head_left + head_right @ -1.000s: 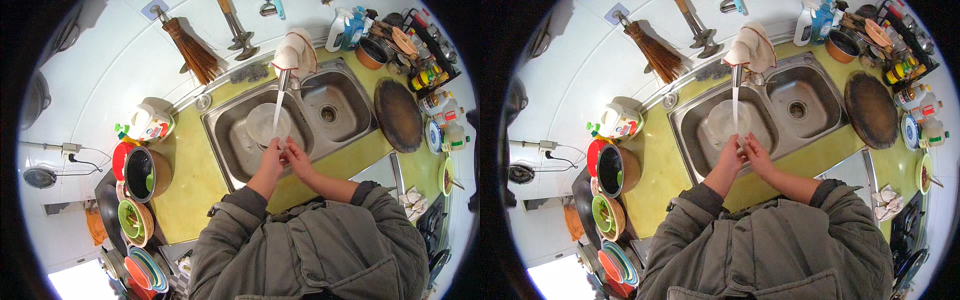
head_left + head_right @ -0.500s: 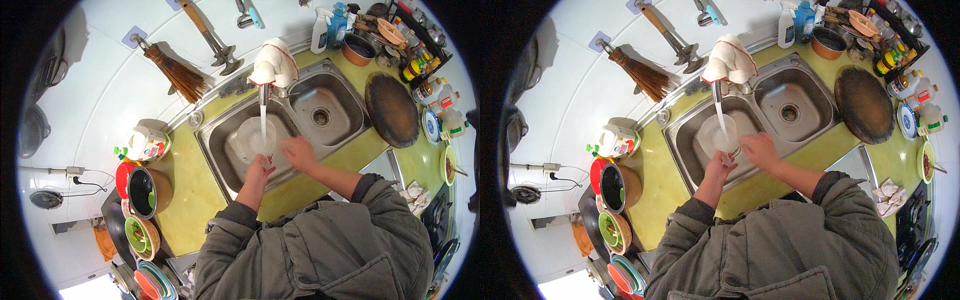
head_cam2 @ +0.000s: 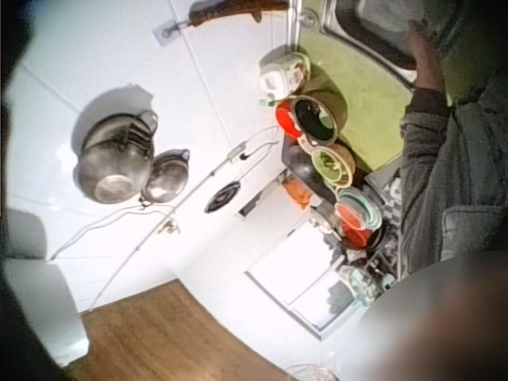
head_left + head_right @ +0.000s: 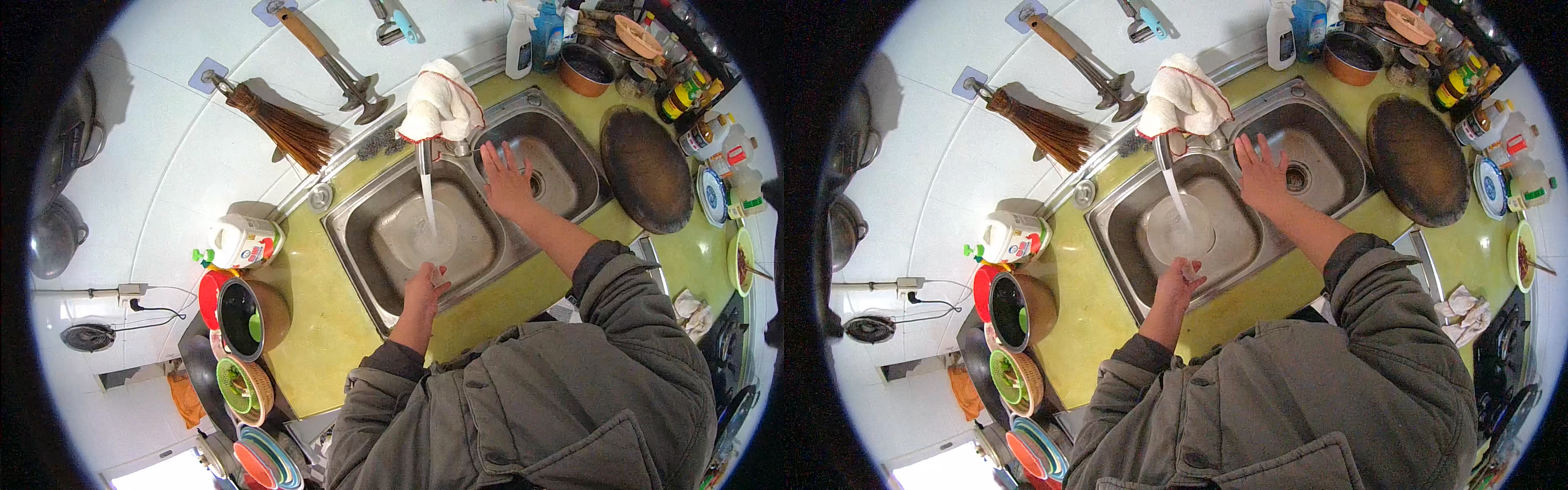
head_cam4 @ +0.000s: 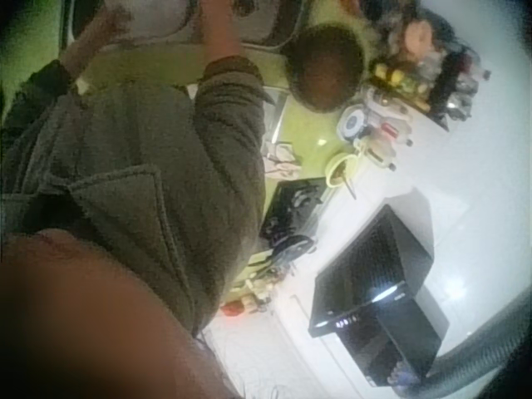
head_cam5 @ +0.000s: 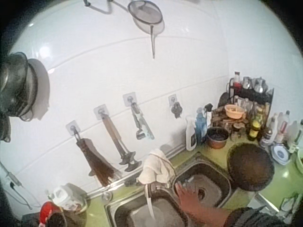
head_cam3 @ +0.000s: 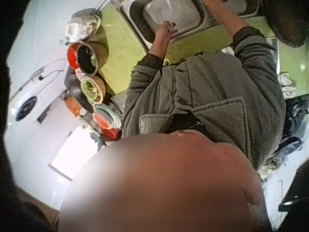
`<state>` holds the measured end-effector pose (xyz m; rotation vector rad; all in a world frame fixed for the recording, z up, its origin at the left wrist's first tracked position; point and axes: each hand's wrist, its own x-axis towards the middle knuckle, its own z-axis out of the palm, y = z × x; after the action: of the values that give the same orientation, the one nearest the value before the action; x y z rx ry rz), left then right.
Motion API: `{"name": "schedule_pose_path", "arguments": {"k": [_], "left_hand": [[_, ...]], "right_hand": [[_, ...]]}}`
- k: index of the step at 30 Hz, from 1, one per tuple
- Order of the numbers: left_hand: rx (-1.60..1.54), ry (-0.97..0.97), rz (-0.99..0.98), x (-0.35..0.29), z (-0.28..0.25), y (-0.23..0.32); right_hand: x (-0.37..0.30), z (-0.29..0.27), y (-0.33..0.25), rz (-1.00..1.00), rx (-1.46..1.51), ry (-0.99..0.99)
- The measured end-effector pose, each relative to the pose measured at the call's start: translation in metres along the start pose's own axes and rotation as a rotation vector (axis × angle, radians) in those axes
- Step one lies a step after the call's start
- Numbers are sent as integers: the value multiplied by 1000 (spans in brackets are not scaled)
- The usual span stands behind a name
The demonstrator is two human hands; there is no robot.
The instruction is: The person scoops rice from a rice cooker into a bowl, rinses the cooker and utensil, then stirs chopped vegetables in a wok on the stove. They retrieve a bowl from a dish rack, transfer the cooked vegetables into it, and place the bowl on a dining table with other dishes.
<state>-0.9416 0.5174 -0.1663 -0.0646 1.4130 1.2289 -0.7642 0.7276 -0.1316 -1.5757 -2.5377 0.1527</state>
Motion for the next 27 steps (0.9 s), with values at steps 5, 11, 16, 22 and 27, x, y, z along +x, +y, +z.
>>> {"name": "schedule_pose_path", "arguments": {"k": [5, 11, 16, 22, 27], "left_hand": [[-25, 5, 1, -3, 1, -1], [-11, 11, -6, -5, 2, -4], [-14, -21, -19, -6, 2, -5], [-5, -10, -7, -10, 4, -5], [-26, -17, -6, -9, 7, -6]], "right_hand": [[0, 1, 0, 57, 11, -34], [1, -5, 0, 36, -28, -68], [4, -11, 2, 29, -53, -104], [7, -16, 5, 10, -89, -119], [9, -18, 8, 1, -95, -166]]}}
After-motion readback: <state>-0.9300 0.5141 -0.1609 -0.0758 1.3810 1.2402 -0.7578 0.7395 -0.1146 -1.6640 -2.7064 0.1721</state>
